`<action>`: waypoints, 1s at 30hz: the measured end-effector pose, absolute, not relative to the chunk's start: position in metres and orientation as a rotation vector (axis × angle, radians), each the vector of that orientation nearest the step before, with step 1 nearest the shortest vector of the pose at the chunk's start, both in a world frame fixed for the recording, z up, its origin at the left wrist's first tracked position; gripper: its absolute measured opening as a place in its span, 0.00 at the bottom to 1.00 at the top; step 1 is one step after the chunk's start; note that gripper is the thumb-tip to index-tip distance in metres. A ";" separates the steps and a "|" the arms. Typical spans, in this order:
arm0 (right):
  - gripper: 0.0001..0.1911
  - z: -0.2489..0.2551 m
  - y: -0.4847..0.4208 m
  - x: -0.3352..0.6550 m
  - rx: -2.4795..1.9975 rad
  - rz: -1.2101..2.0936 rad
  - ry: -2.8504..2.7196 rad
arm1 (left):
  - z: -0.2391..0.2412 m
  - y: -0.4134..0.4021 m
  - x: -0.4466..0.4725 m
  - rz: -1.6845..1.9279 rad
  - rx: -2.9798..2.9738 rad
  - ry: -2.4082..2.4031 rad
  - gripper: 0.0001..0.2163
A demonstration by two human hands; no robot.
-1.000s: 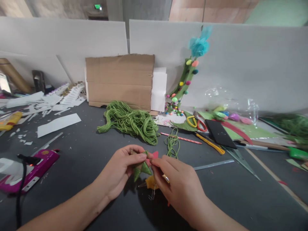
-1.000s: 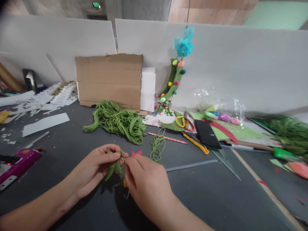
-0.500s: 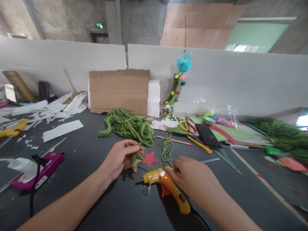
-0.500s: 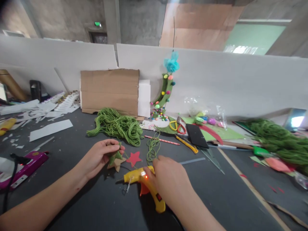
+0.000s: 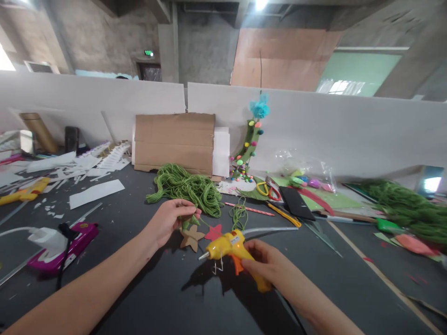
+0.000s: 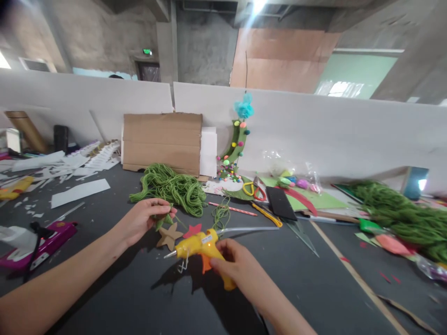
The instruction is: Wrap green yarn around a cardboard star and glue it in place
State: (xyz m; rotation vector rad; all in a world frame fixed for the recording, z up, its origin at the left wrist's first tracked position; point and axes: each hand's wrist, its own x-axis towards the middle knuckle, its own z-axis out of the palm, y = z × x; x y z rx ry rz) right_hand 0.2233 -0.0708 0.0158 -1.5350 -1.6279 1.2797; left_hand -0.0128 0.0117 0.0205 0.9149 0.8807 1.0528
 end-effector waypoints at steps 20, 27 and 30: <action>0.20 0.007 -0.040 0.217 -1.534 1.406 -1.269 | -0.006 0.009 -0.002 0.770 0.720 0.921 0.05; 0.17 0.016 -0.047 0.209 -1.718 1.178 -1.180 | -0.007 0.007 0.000 0.706 0.642 0.933 0.04; 0.17 0.017 -0.048 0.206 -1.760 1.172 -1.147 | -0.006 0.008 0.000 0.704 0.645 0.927 0.04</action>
